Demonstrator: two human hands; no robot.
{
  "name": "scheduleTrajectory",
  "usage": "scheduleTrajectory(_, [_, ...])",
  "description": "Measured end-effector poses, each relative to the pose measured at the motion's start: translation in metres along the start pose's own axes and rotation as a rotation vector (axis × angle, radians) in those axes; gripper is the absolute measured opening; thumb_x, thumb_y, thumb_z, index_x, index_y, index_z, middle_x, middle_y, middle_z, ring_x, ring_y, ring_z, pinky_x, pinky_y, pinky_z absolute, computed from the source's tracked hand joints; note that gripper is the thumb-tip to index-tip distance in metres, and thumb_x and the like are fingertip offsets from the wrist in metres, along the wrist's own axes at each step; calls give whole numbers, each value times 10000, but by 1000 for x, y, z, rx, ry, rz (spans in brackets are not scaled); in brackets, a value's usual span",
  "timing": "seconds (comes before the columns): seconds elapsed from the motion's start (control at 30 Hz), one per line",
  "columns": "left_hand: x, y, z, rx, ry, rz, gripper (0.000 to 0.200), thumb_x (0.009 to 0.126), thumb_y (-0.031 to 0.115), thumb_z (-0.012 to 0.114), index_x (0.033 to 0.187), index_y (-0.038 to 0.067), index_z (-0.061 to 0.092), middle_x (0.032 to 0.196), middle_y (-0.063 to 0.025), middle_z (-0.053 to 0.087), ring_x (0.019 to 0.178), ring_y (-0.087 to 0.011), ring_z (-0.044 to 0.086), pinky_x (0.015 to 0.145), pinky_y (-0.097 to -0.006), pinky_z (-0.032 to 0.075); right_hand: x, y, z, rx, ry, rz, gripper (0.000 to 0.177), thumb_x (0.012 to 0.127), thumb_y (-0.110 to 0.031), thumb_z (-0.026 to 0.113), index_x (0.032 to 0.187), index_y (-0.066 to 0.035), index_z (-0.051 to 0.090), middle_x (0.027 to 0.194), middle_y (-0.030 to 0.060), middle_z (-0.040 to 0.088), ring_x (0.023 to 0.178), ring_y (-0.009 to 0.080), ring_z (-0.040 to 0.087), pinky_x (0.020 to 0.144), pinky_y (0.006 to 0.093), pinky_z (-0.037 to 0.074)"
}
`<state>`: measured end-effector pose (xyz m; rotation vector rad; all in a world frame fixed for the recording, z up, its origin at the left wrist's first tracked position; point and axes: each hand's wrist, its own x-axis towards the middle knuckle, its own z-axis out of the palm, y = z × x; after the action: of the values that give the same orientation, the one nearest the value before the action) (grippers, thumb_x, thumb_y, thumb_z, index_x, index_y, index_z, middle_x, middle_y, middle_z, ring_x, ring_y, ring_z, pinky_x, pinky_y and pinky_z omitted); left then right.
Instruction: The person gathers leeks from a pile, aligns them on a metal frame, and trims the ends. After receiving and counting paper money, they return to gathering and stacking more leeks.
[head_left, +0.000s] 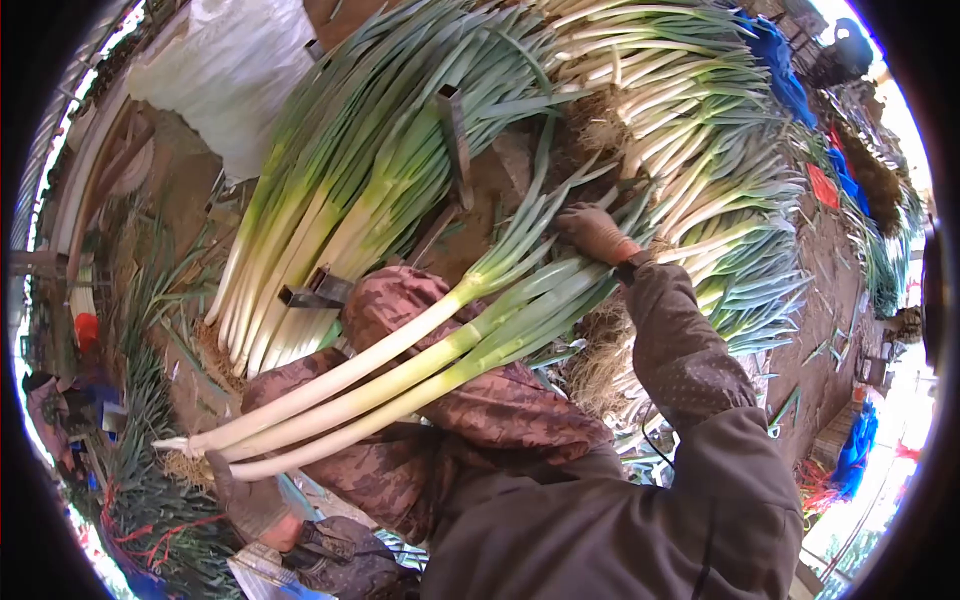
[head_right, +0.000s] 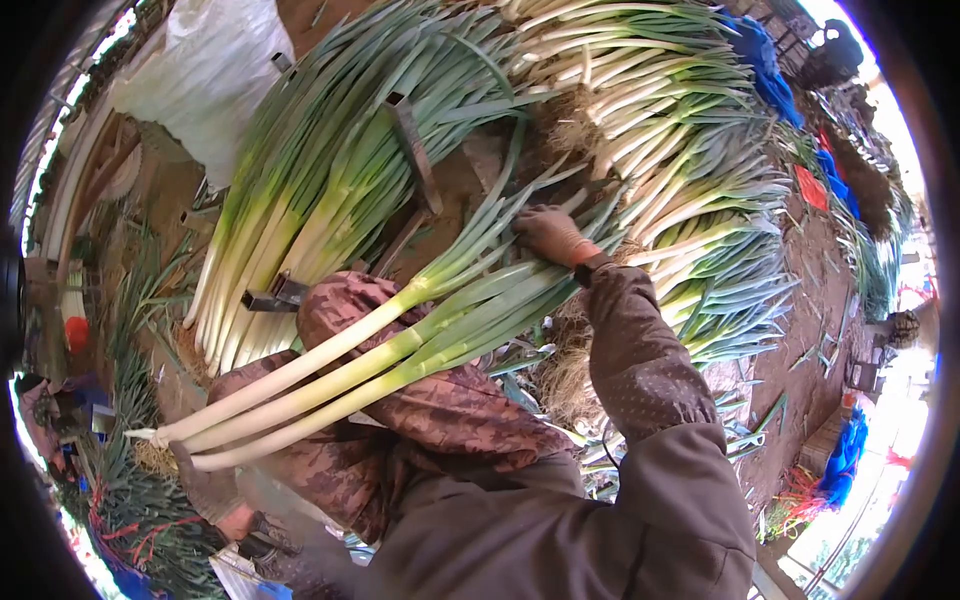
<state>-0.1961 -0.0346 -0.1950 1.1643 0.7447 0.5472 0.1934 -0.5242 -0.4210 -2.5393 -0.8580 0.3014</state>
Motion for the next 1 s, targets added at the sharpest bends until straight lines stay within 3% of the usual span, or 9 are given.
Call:
scheduleTrajectory(0.07, [-3,8,-6,-191,-138,-142,617,992,486,565,1384,14,494,1323,-197,587,1158,-316,601,1008,-462,493,0,17,-5,220,50,147,369,803,-223,731,1146,-95,685,1242,139,623,1124,370,585,935,446,485])
scheduleTrajectory(0.13, [0,7,-3,-370,27,-187,547,1022,421,540,1373,3,504,1306,-190,602,1146,-295,608,1010,-444,484,-3,0,-35,55,225,161,400,793,-248,742,1165,-113,686,1283,143,616,1133,399,583,962,459,474])
scheduleTrajectory(0.23, [1,-13,-18,-153,48,83,479,1033,348,522,1380,19,499,1281,-149,597,1148,-266,596,1026,-416,474,-11,-84,-69,67,417,86,662,740,-265,792,1322,-46,568,1344,214,559,1252,414,510,1043,452,425])
scheduleTrajectory(0.33, [-1,12,38,-1128,-516,49,384,1043,241,476,1383,64,494,1186,-58,585,1121,-210,573,1021,-370,478,-34,-218,-72,1,174,-272,957,699,-419,803,1466,-3,408,1493,243,418,1431,450,322,1179,518,251])
scheduleTrajectory(0.4, [-15,21,53,-844,-251,189,403,977,166,568,1350,25,512,1195,-101,604,1121,-236,590,1025,-394,476,-41,-274,-59,-3,-67,-527,1022,701,-501,782,1486,7,369,1525,259,357,1463,475,248,1199,567,157])
scheduleTrajectory(0.5, [-41,33,69,-344,176,132,464,878,53,707,1301,-33,538,1209,-165,632,1121,-275,615,1032,-430,473,-25,-328,-35,105,166,-568,896,737,-410,743,1443,22,402,1429,252,440,1376,465,369,1174,587,215])
scheduleTrajectory(0.77, [-60,34,48,-549,-24,235,420,896,75,687,1279,-33,550,1216,-179,632,1163,-314,609,1069,-474,458,-22,-310,-28,25,80,-675,779,712,-274,741,1374,18,452,1088,198,557,991,390,538,888,513,431])
scheduleTrajectory(0.87, [-42,28,37,-695,18,71,451,925,57,677,1338,-40,525,1289,-184,602,1194,-292,596,1064,-437,489,-28,-343,-76,-51,-35,-552,757,710,-201,714,1378,32,445,1049,197,540,952,394,526,856,512,429])
scheduleTrajectory(1.0, [5,44,42,-487,-106,132,369,1024,184,571,1305,-52,531,1273,-160,618,1208,-223,581,1085,-365,438,-4,-366,-132,-390,167,-623,770,685,-45,625,1428,20,432,1065,221,522,985,391,501,864,520,426])
